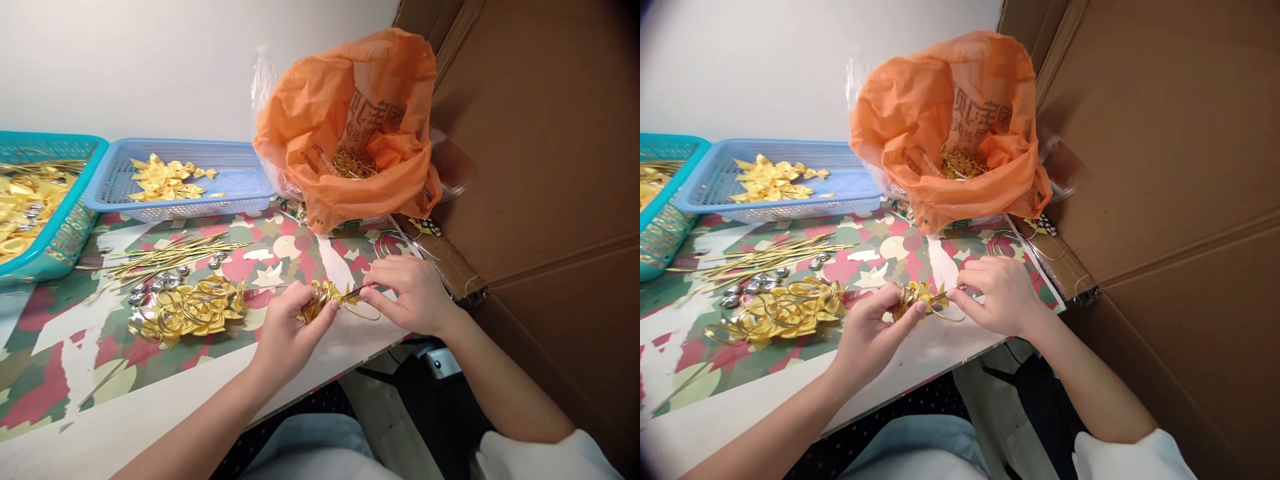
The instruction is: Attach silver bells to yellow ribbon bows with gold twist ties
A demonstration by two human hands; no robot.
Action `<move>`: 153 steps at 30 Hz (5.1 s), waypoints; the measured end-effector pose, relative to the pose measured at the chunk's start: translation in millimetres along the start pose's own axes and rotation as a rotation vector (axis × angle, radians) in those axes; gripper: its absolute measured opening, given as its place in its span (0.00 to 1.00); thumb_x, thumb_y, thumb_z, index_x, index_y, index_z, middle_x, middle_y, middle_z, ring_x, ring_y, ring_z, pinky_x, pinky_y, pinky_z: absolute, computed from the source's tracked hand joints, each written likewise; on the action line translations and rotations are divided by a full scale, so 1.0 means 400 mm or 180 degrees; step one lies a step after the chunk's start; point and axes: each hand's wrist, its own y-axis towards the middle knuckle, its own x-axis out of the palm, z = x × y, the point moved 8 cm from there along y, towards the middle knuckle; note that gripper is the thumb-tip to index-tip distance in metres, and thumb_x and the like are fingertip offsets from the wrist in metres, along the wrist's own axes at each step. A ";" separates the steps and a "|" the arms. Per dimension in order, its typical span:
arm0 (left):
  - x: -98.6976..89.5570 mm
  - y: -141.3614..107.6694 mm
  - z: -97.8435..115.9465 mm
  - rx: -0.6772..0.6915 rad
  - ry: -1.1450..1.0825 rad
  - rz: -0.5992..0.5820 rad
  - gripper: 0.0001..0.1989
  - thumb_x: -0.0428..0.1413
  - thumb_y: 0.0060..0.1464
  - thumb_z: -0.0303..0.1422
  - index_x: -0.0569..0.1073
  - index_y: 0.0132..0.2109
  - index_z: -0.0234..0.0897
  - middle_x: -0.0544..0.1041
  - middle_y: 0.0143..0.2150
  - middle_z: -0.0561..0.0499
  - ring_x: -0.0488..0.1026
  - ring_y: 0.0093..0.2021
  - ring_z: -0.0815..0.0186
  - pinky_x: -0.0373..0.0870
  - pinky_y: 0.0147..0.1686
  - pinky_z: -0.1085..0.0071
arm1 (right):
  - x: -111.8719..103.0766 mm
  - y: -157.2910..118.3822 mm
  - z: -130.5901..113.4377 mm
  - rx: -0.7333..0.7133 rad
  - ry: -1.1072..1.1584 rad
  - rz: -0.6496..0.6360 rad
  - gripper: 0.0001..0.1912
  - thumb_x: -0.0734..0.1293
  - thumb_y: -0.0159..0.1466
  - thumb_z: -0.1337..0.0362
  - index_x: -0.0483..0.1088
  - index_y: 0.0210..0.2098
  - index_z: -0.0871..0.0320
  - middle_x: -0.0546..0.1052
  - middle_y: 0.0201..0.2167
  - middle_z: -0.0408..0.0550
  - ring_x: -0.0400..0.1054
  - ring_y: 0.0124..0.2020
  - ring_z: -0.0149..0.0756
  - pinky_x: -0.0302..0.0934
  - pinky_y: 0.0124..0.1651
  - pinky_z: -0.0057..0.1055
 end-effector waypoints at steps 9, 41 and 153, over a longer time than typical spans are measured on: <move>0.001 0.001 0.001 0.0029 0.0011 -0.0033 0.19 0.55 0.58 0.34 0.56 0.23 0.39 0.58 0.21 0.57 0.58 0.25 0.69 0.54 0.24 0.71 | 0.012 0.007 0.004 0.0033 0.0057 -0.0183 0.16 0.62 0.66 0.57 0.72 0.26 0.58 0.72 0.22 0.43 0.62 0.27 0.31 0.47 0.31 0.30; 0.010 0.004 0.003 0.0133 0.0021 -0.0183 0.16 0.53 0.60 0.33 0.59 0.25 0.39 0.60 0.22 0.57 0.59 0.27 0.68 0.56 0.26 0.71 | 0.002 0.008 0.001 0.0333 -0.0137 -0.0118 0.13 0.65 0.62 0.58 0.72 0.25 0.58 0.74 0.22 0.41 0.64 0.27 0.32 0.47 0.31 0.29; 0.023 0.001 0.002 0.0069 -0.0007 -0.0426 0.15 0.50 0.62 0.33 0.59 0.26 0.40 0.62 0.24 0.55 0.59 0.29 0.66 0.55 0.29 0.69 | -0.022 -0.027 0.013 0.0322 0.0260 0.0220 0.14 0.60 0.66 0.55 0.69 0.33 0.58 0.74 0.28 0.45 0.64 0.30 0.35 0.53 0.34 0.31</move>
